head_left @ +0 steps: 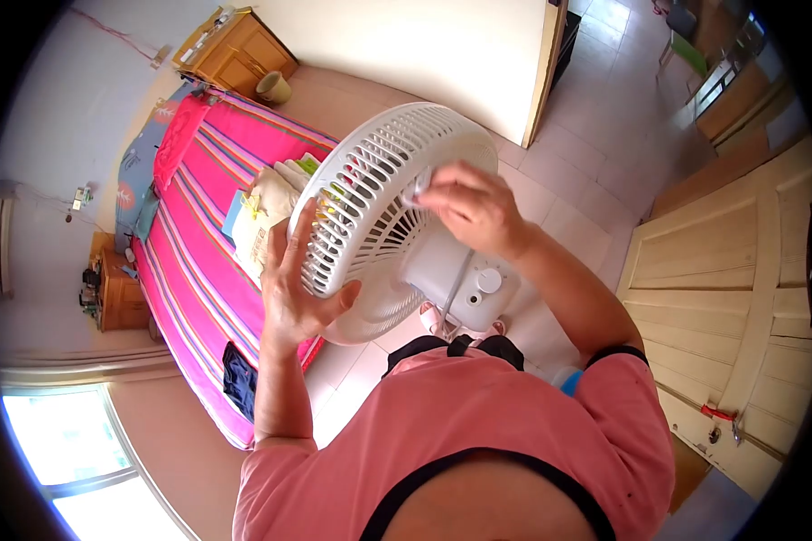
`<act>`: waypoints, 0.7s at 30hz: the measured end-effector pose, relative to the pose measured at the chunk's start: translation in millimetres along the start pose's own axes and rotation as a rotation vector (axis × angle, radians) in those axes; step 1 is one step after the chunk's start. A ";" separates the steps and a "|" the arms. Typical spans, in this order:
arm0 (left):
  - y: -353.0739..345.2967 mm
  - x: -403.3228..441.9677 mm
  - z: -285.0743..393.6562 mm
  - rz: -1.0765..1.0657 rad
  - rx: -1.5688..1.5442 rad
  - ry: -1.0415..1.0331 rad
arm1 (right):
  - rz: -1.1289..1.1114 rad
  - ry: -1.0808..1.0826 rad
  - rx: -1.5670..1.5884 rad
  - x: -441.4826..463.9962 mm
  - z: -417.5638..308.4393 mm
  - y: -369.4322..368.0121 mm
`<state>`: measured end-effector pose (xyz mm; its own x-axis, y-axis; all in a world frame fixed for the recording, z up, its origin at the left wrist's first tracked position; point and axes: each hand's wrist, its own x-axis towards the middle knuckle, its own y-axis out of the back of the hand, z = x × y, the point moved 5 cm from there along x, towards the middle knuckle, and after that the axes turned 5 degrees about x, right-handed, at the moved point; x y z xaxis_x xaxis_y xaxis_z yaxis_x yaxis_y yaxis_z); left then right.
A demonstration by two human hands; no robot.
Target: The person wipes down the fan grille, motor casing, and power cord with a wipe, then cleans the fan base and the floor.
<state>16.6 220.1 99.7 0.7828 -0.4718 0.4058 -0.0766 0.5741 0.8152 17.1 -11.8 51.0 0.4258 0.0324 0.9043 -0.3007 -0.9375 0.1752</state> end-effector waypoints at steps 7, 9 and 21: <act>2.6 -0.9 3.2 -0.004 0.016 0.019 | -0.304 0.086 -0.051 5.2 -16.6 -3.9; 3.1 -1.3 4.3 -0.010 0.023 0.038 | -0.215 0.111 -0.075 23.2 -23.0 -1.3; 6.2 -1.0 1.9 -0.022 0.121 0.014 | -0.356 0.185 -0.055 26.8 -35.8 -14.0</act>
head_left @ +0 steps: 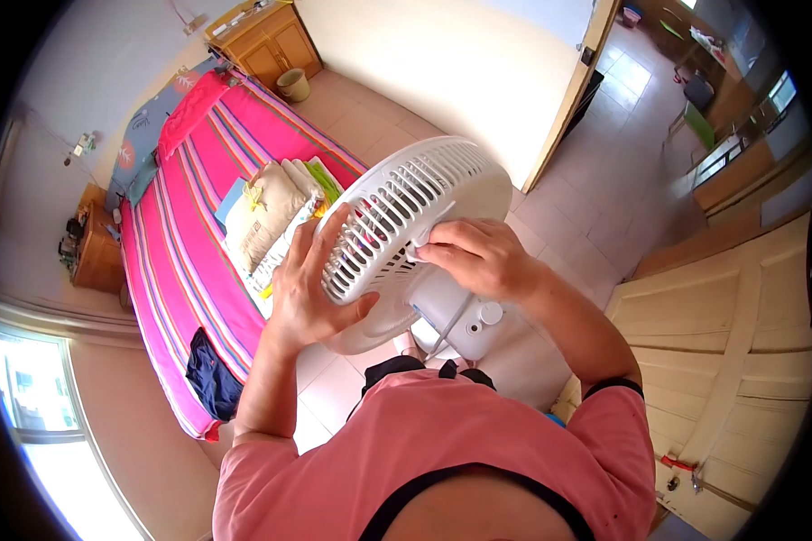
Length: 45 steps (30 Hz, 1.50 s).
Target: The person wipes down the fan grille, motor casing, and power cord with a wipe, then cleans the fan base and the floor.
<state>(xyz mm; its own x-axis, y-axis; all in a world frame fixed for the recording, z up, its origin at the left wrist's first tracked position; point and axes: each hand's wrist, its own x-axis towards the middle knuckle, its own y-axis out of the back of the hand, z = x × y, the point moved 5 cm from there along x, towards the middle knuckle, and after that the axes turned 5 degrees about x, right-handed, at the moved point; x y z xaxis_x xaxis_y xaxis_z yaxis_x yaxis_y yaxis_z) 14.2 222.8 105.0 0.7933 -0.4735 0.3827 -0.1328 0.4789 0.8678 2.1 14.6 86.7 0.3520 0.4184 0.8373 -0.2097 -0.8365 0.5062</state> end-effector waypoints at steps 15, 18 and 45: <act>-6.1 -13.6 -37.9 0.019 -0.388 0.036 | -0.082 0.011 0.000 16.8 -20.2 -9.1; -17.4 -23.4 -57.0 0.014 -0.624 0.150 | -0.360 -0.101 0.002 -15.3 -8.5 -35.5; -61.1 -23.9 -79.0 -0.357 -1.194 -0.059 | 0.672 -1.000 -0.631 -54.0 -80.4 -107.8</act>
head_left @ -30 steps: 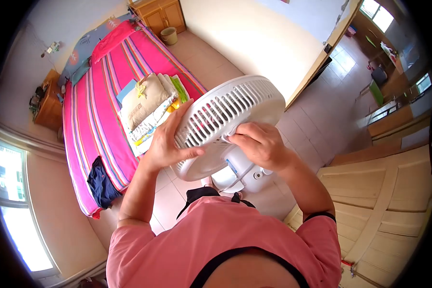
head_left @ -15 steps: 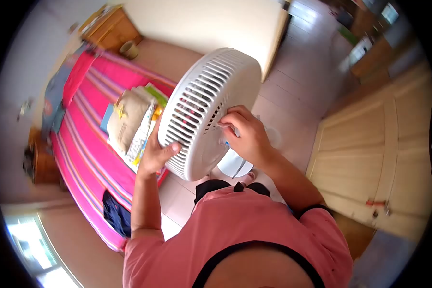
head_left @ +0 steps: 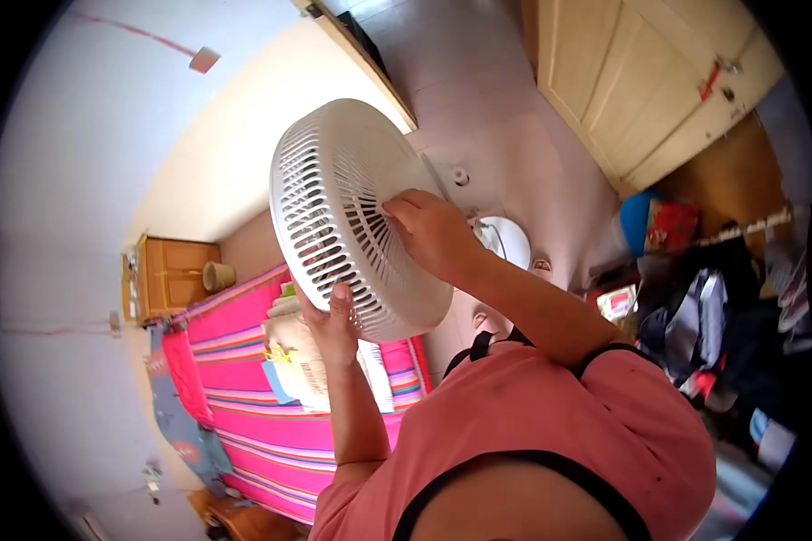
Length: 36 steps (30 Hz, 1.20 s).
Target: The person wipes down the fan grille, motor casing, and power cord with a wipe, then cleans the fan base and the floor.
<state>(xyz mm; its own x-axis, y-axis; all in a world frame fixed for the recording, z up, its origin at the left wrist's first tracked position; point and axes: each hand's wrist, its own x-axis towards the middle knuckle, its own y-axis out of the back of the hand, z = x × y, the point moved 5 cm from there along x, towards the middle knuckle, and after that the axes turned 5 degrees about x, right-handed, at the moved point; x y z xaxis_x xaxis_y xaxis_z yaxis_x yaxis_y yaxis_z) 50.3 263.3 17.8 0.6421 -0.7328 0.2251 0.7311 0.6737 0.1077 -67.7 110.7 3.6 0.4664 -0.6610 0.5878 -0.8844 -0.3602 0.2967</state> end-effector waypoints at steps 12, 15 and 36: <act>4.9 2.5 -5.9 0.072 -0.030 0.019 | 0.131 -0.070 0.190 -17.8 7.1 -3.3; 0.8 0.1 -3.5 0.112 -0.091 0.028 | 0.092 -0.066 0.425 -32.3 -22.1 5.6; 39.2 -8.0 -41.0 0.048 -0.079 0.172 | 0.193 -0.106 0.306 -49.9 -7.9 -0.4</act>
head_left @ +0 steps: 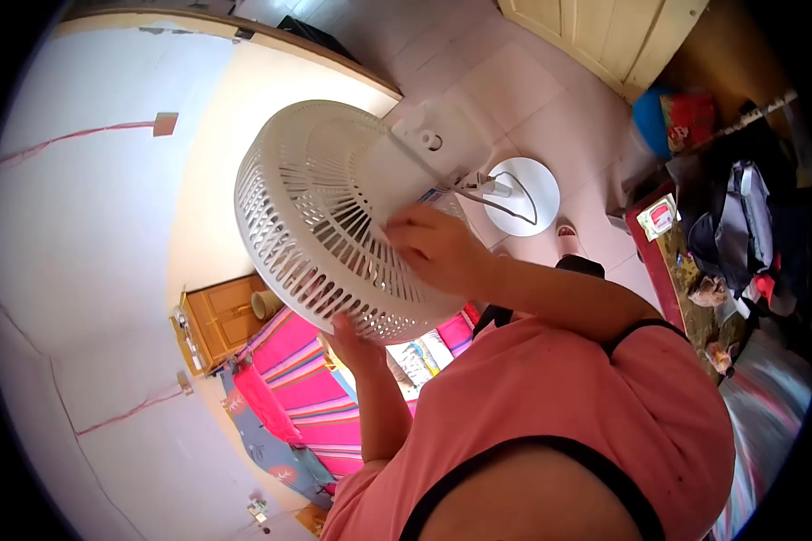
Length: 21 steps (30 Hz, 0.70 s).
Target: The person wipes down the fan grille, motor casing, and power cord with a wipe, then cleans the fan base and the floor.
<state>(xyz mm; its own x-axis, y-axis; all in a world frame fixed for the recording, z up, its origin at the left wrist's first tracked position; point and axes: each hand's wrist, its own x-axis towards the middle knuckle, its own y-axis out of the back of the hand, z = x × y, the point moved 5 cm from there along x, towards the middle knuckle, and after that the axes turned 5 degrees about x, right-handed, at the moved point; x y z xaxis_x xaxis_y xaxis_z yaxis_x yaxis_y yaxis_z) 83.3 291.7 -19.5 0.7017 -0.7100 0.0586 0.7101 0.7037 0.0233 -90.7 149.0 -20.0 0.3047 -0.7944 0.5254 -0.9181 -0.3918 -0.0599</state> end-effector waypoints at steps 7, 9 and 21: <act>-3.7 -7.1 -8.5 -0.155 -0.153 0.101 | -0.031 0.043 0.122 -24.9 -10.2 2.3; -7.8 -6.5 -4.3 -0.229 -0.105 0.056 | 0.089 -0.135 0.016 -17.1 22.6 -1.0; -16.0 -7.1 4.9 -0.238 -0.100 0.067 | -0.010 -0.035 0.099 -32.5 11.0 2.1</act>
<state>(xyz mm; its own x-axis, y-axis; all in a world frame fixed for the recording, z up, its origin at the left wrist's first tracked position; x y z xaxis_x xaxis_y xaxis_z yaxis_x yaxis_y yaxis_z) 66.6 285.6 -15.4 0.5143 -0.8576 -0.0029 0.8554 0.5132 -0.0701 -99.7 168.9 -46.5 0.3245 -0.8052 0.4963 -0.8857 -0.4428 -0.1393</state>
